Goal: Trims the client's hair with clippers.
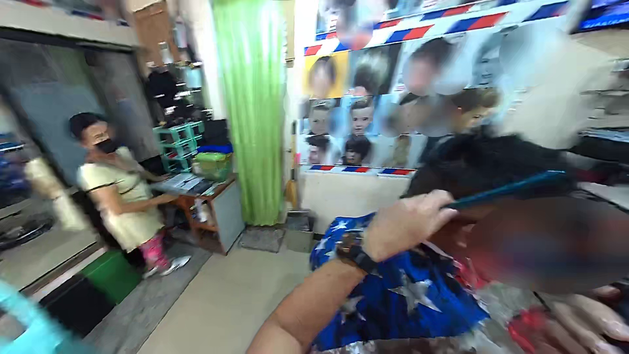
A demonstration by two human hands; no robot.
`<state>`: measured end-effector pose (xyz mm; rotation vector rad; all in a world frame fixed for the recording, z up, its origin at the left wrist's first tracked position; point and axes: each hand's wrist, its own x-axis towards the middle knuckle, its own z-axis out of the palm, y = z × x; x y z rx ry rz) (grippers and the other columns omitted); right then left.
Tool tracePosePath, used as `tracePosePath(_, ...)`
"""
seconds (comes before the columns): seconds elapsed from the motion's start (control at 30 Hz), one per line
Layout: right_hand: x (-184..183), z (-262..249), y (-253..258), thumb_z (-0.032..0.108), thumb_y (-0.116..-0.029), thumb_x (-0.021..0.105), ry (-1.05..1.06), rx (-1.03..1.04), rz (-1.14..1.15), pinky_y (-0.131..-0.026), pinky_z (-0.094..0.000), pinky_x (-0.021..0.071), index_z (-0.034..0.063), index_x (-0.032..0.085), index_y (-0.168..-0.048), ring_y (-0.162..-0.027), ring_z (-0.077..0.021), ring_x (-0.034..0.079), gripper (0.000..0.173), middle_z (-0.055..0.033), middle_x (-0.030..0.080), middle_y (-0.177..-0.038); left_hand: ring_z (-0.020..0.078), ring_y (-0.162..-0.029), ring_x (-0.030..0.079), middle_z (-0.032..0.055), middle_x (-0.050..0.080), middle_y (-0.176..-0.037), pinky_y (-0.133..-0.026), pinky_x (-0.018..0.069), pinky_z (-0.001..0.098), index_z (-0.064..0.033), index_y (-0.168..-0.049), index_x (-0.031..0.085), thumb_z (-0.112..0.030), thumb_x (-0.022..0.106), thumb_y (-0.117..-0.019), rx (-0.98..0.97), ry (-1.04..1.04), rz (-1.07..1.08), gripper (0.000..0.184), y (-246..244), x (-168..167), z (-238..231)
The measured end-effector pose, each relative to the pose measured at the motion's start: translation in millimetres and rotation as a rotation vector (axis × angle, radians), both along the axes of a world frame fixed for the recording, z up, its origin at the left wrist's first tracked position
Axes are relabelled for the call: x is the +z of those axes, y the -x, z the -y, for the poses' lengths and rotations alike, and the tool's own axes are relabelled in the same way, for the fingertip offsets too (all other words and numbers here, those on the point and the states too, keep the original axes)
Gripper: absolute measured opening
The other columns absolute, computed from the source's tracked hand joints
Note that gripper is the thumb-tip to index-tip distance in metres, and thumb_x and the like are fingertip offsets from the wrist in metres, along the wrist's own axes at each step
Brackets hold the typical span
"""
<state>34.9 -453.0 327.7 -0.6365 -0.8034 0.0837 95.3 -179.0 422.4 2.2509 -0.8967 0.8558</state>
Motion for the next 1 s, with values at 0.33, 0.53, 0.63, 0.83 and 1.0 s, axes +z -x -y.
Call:
tracePosePath(0.33, -10.8, -18.2, 50.5, 0.045, -0.0895, 0.07, -0.113, -0.244, -0.131, -0.054, -0.0222, 0.056, 0.0112, 0.07, -0.111, -0.061, -0.0092, 0.066, 0.04, -0.0024, 0.069, -0.081, 0.0324, -0.073, 0.074, 0.011, 0.075, -0.085, -0.064, 0.0598, 0.0559, -0.0077, -0.115, 0.071, -0.03, 0.054, -0.1061, 0.025, -0.191, 0.151, 0.029, -18.6, 4.1, 1.5)
tracePosePath(0.53, -12.0, 3.0, 56.7, 0.042, -0.0917, 0.069, -0.127, -0.231, -0.118, -0.056, -0.0227, 0.0573, 0.0076, 0.069, -0.113, -0.063, -0.0111, 0.068, 0.041, -0.0052, 0.07, -0.083, 0.0312, -0.069, 0.074, 0.0093, 0.074, -0.081, -0.06, 0.059, 0.0553, -0.0074, -0.11, 0.071, -0.029, 0.056, -0.1046, -0.014, -0.224, 0.18, 0.027, -26.0, -5.0, 3.8)
tracePosePath(0.63, -9.6, 8.4, 52.0, 0.042, -0.0917, 0.069, -0.141, -0.199, -0.138, -0.057, -0.0222, 0.0573, 0.0075, 0.069, -0.112, -0.063, -0.0109, 0.068, 0.04, -0.0053, 0.07, -0.083, 0.0321, -0.066, 0.073, 0.01, 0.073, -0.078, -0.057, 0.0579, 0.0563, -0.0076, -0.107, 0.071, -0.028, 0.059, -0.1024, -0.003, -0.243, 0.172, 0.024, -27.8, -12.1, 6.4)
tracePosePath(0.83, -11.2, 20.6, 39.0, 0.043, -0.0924, 0.069, -0.108, -0.148, -0.147, -0.058, -0.0227, 0.0573, 0.0054, 0.067, -0.113, -0.063, -0.0116, 0.068, 0.043, -0.0068, 0.07, -0.083, 0.0292, -0.068, 0.074, 0.007, 0.075, -0.081, -0.059, 0.0593, 0.0539, -0.0086, -0.108, 0.071, -0.034, 0.051, -0.1054, 0.037, -0.203, 0.191, 0.032, -24.8, -14.6, 11.0)
tracePosePath(1.0, -8.4, 27.9, 25.5, 0.04, -0.0916, 0.07, -0.111, -0.052, -0.164, -0.057, -0.0224, 0.0567, 0.0057, 0.065, -0.111, -0.063, -0.0117, 0.067, 0.04, -0.0068, 0.069, -0.082, 0.0211, -0.073, 0.074, 0.0024, 0.076, -0.085, -0.065, 0.0621, 0.0474, -0.0109, -0.113, 0.07, -0.039, 0.047, -0.107, 0.042, -0.125, 0.115, 0.037, -23.9, -21.0, 13.8)
